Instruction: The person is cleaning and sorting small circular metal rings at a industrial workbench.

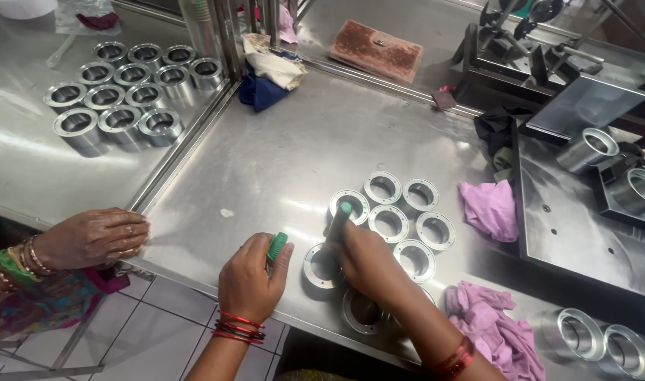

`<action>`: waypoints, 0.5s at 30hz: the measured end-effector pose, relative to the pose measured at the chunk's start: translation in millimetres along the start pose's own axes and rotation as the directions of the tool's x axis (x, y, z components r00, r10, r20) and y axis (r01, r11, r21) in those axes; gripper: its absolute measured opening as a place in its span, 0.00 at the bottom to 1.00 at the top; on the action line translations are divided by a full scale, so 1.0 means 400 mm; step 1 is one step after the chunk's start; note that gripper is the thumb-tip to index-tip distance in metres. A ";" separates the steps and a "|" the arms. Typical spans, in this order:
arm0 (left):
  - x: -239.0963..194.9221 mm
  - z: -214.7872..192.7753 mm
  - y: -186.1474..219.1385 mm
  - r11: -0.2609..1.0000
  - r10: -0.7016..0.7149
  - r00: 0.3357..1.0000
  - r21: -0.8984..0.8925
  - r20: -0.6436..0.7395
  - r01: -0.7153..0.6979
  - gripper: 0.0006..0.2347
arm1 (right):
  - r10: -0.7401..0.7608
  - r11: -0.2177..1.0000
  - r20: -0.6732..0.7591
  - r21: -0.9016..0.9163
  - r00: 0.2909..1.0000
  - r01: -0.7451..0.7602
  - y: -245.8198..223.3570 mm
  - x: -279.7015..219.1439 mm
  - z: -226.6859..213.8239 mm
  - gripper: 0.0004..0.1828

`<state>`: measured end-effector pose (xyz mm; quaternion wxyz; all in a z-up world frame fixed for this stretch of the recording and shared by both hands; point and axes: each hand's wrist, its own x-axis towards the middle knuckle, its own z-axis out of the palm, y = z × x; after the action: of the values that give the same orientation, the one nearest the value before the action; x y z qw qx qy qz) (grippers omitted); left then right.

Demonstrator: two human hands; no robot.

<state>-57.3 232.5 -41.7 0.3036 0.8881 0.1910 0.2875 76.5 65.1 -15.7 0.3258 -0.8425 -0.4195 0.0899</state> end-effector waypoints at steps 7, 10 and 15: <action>-0.004 0.005 -0.011 1.000 -0.021 0.999 0.015 0.032 0.020 0.16 | 0.172 0.800 -0.042 0.589 0.984 -0.115 0.079 -0.141 -0.073 0.13; -0.006 0.000 0.001 0.999 0.040 0.999 -0.020 -0.018 -0.041 0.14 | 0.391 0.769 0.079 0.519 0.917 -0.373 0.053 -0.205 -0.073 0.13; 0.000 -0.016 0.033 0.997 -0.072 0.997 0.010 0.039 0.072 0.15 | 0.049 0.981 -0.144 0.191 0.988 -0.021 -0.005 -0.218 -0.045 0.10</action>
<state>-59.1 225.6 -28.9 0.3134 0.8875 0.2180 0.2581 27.8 -9.4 -11.1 0.4327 -0.8195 -0.3687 0.0723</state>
